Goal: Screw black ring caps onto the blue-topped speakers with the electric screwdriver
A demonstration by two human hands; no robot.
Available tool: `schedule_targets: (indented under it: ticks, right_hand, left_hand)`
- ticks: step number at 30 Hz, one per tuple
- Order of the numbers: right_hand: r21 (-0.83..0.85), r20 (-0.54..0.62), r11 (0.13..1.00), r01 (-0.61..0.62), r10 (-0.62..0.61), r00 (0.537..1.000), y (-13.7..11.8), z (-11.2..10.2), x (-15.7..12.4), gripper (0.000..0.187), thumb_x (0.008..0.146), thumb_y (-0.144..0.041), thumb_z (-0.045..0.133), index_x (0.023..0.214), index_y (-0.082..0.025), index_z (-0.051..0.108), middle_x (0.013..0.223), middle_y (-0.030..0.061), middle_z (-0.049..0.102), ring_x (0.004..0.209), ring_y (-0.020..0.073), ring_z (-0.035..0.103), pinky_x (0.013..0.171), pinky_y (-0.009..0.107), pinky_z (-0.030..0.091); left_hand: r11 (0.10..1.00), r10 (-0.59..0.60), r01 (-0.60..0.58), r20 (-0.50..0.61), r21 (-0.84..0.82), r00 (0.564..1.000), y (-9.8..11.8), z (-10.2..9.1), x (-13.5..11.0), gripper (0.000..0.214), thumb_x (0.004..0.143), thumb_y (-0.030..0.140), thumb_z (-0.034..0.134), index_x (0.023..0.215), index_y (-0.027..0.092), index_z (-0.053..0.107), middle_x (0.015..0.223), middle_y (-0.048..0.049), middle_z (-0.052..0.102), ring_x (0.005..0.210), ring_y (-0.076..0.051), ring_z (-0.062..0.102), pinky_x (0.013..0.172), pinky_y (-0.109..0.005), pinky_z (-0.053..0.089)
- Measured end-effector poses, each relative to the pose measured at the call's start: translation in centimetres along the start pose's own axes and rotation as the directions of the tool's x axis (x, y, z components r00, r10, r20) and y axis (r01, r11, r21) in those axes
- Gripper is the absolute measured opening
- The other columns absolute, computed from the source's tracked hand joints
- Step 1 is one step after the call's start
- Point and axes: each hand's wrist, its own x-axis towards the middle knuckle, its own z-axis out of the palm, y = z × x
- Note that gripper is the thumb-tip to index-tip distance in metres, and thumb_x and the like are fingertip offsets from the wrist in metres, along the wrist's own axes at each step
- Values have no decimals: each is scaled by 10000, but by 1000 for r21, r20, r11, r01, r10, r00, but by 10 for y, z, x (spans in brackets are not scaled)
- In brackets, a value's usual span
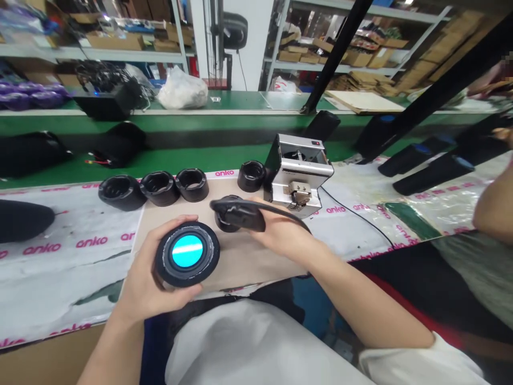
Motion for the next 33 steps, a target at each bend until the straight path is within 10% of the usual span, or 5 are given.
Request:
schedule_targets:
  ticks: [9, 15, 23, 27, 33]
  right_hand:
    - [45, -13, 994, 97, -96, 995, 9, 8, 20, 292, 949, -299, 734, 1240, -266, 726, 1147, 42, 825, 993, 252, 777, 816, 336, 571]
    - [267, -182, 943, 197, -151, 972, -38, -14, -4, 292, 871, -343, 857, 1126, -267, 735, 1083, 17, 823, 999, 253, 786, 858, 372, 643]
    - [105, 142, 958, 268, -281, 949, -79, -21, -13, 426, 824, -70, 744, 1166, -322, 714, 903, -76, 772, 737, 122, 695, 623, 210, 518]
    - [210, 85, 961, 181, -202, 976, -69, -24, -9, 323, 857, -306, 873, 1165, -308, 777, 1057, -20, 821, 875, 204, 772, 774, 304, 628]
    - [395, 178, 908, 136, -221, 959, -56, -19, 3, 875, 662, -431, 1070, 1454, -317, 715, 1481, 49, 729, 1406, 345, 679, 1193, 466, 590]
  left_hand:
    - [999, -29, 29, 21, -18, 999, -8, -6, 0, 989, 726, 454, 982, 1595, 294, 536, 1556, -144, 666, 1419, -382, 677, 1187, -497, 563]
    - [998, -34, 36, 31, -49, 999, -4, 2, 10, 988, 743, 419, 973, 1612, 314, 514, 1577, -124, 655, 1433, -397, 673, 1190, -512, 581]
    - [981, -164, 172, 95, -92, 982, 8, 8, 14, 967, 720, 314, 972, 1572, 270, 517, 1568, -157, 662, 1416, -421, 682, 1197, -596, 590]
    - [981, -146, 155, 81, -120, 986, 2, 7, 10, 1012, 711, 328, 991, 1597, 266, 504, 1601, -171, 637, 1447, -430, 664, 1217, -595, 572]
    - [973, -140, 149, 63, -179, 988, -2, 7, 11, 1013, 684, 385, 1019, 1565, 245, 540, 1583, -183, 652, 1450, -432, 663, 1213, -566, 575]
